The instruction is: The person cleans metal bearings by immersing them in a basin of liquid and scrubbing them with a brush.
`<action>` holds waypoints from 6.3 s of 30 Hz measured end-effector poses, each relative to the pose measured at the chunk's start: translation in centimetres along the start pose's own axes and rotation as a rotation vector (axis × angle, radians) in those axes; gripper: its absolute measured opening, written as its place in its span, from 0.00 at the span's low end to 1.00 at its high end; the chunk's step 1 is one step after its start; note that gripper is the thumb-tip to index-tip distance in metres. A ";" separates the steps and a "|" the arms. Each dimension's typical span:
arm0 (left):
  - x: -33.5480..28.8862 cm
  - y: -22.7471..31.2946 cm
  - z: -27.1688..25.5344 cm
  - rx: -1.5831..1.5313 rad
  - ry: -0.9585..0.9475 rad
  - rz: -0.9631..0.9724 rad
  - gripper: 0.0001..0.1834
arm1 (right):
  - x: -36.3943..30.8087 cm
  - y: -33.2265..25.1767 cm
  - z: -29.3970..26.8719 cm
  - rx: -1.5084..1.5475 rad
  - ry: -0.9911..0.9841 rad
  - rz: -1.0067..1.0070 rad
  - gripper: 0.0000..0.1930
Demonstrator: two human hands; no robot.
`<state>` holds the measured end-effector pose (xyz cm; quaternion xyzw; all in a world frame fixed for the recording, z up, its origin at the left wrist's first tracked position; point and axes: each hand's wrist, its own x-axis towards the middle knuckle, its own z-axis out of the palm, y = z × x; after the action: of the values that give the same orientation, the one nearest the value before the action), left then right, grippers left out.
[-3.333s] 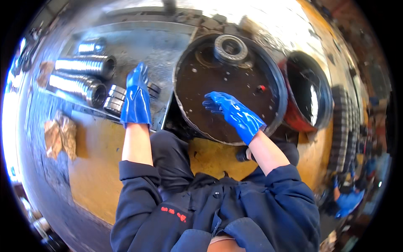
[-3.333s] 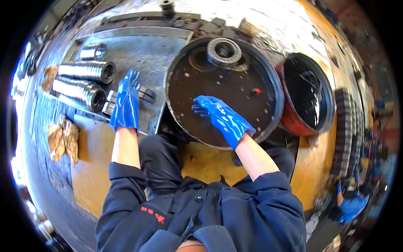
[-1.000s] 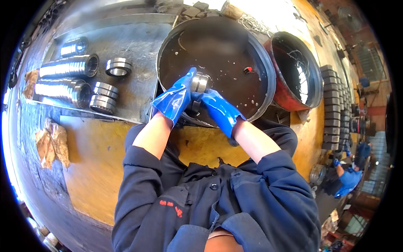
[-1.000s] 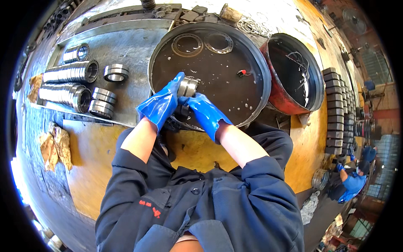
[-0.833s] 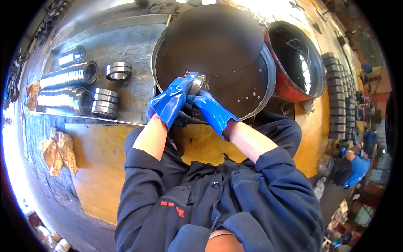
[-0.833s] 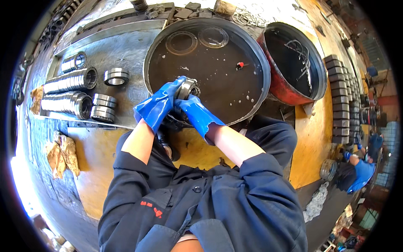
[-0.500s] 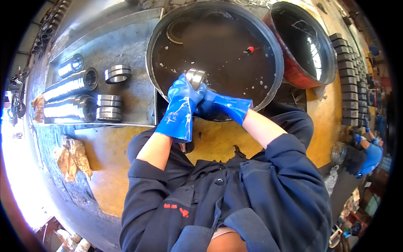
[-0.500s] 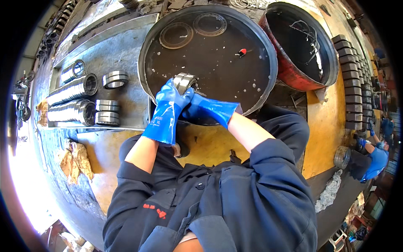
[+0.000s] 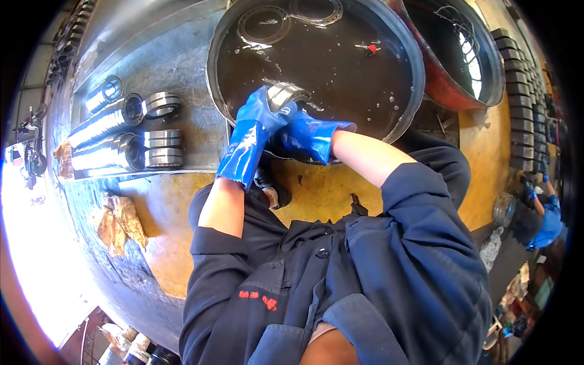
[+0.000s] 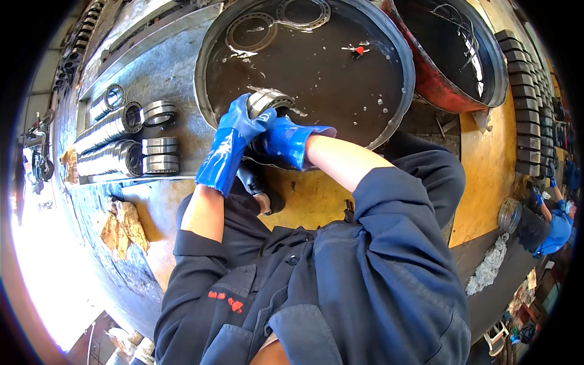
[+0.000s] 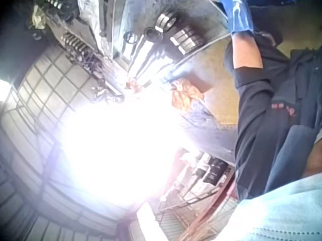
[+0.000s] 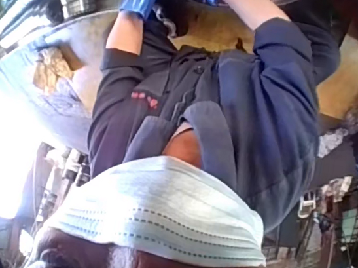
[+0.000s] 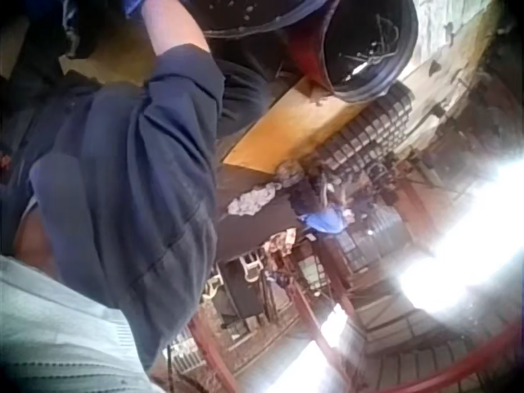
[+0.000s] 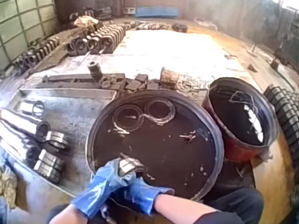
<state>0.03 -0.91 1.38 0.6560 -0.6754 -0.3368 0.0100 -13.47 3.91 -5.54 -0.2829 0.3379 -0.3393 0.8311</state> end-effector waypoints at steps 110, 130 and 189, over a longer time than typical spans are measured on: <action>-0.8 2.4 -0.3 -0.002 -0.013 0.025 0.50 | 0.9 1.3 -6.1 -0.682 0.142 0.227 0.15; -0.5 1.3 0.6 0.055 0.050 0.023 0.53 | 2.0 2.1 -6.6 -0.202 0.085 0.219 0.21; 0.1 0.8 1.0 0.064 0.048 0.004 0.47 | 3.2 4.7 -9.2 -0.797 0.204 0.084 0.16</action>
<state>-1.18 -0.65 0.91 0.6625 -0.6868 -0.2989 0.0059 -16.92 2.17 -15.65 -0.5335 0.5346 -0.1740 0.6318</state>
